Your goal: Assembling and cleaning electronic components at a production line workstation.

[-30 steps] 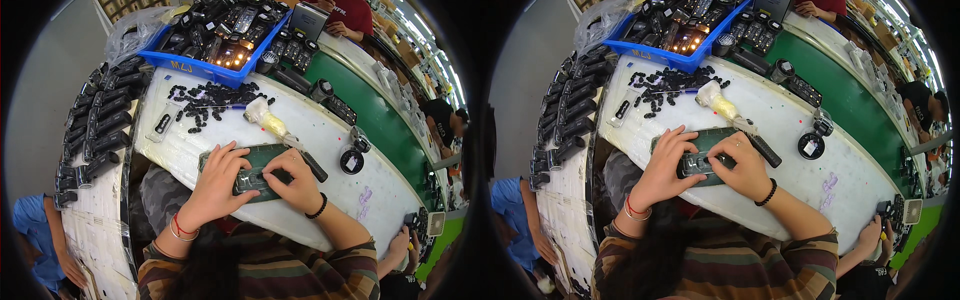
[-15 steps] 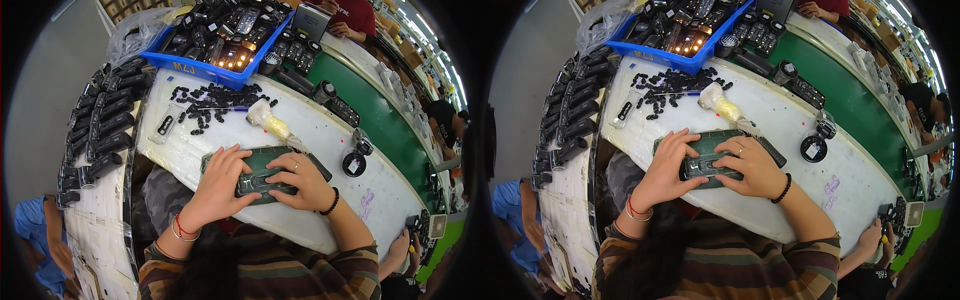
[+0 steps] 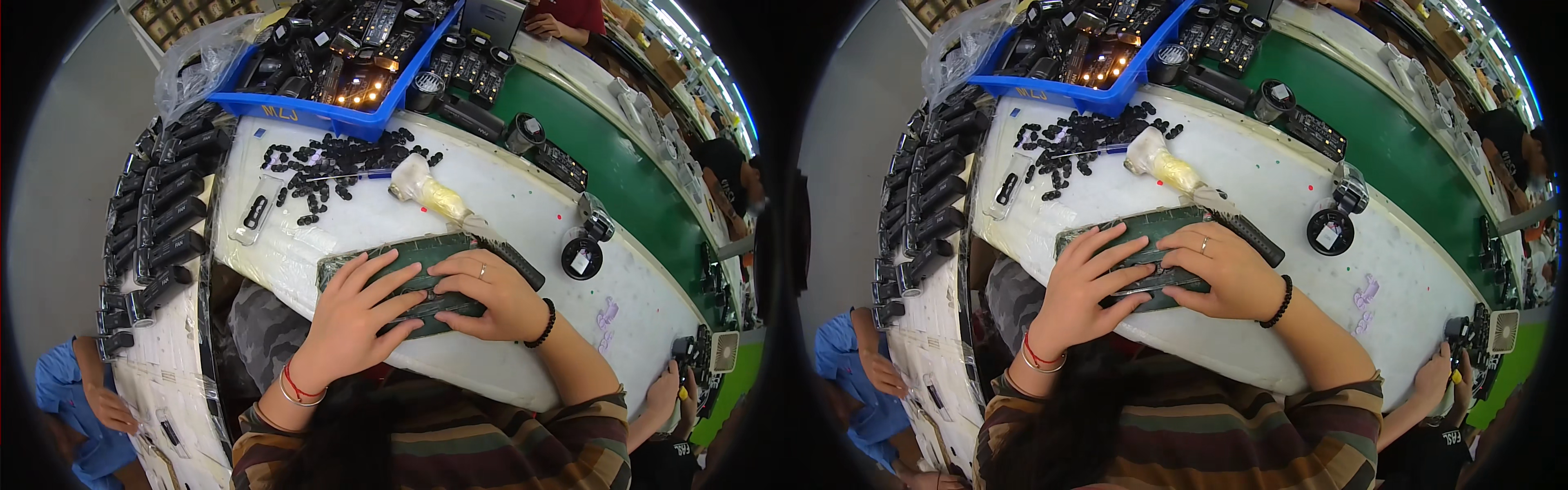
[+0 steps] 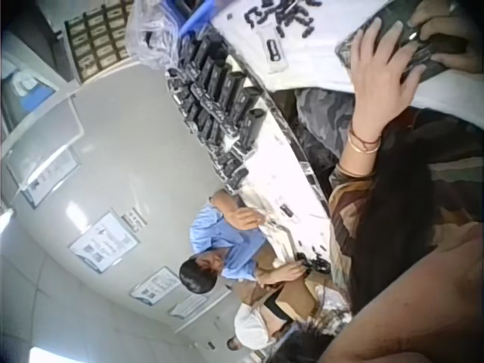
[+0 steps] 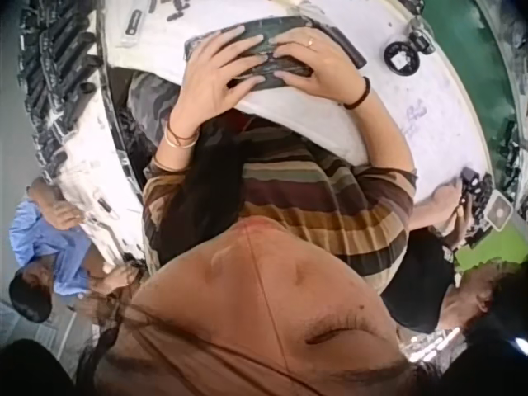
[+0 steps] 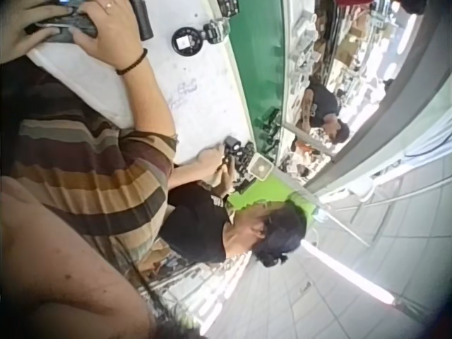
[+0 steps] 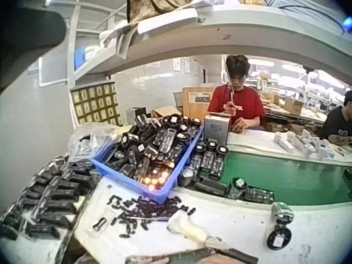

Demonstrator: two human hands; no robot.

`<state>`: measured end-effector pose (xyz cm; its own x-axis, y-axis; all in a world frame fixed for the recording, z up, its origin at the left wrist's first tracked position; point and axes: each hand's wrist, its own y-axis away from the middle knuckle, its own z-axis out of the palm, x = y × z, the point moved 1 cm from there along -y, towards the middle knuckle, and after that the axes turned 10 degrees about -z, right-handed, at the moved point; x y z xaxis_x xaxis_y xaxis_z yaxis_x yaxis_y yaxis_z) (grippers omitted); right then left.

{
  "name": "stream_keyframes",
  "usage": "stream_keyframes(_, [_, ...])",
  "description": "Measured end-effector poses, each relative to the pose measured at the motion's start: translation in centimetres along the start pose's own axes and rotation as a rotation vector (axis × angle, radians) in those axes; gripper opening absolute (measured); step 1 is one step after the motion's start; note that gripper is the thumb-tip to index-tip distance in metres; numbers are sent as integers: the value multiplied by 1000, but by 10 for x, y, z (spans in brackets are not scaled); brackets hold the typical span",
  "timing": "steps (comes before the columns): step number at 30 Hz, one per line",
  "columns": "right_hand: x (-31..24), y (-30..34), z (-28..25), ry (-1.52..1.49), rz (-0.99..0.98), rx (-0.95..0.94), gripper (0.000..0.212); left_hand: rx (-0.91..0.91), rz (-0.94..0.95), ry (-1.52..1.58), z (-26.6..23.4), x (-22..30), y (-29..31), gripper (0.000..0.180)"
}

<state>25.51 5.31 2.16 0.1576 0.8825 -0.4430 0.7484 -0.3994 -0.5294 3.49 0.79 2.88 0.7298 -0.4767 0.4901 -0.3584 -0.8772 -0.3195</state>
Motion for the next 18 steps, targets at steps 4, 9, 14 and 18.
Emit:
stream_keyframes(4, [-1, -2, -2, 78, -42, -30, 28, -7, 0, 4, 0, -1, 0, 30])
stream_keyframes(9, [-7, -6, -3, 199, -100, -99, 26, -25, 35, -16, -2, 2, -2, 29])
stream_keyframes(14, [-2, -1, -1, 54, -44, -30, 25, -78, 52, -36, -6, 0, -4, 28])
stream_keyframes(18, [-7, -2, -1, 82, -24, -43, 24, -167, 62, -17, -13, 3, -10, 27])
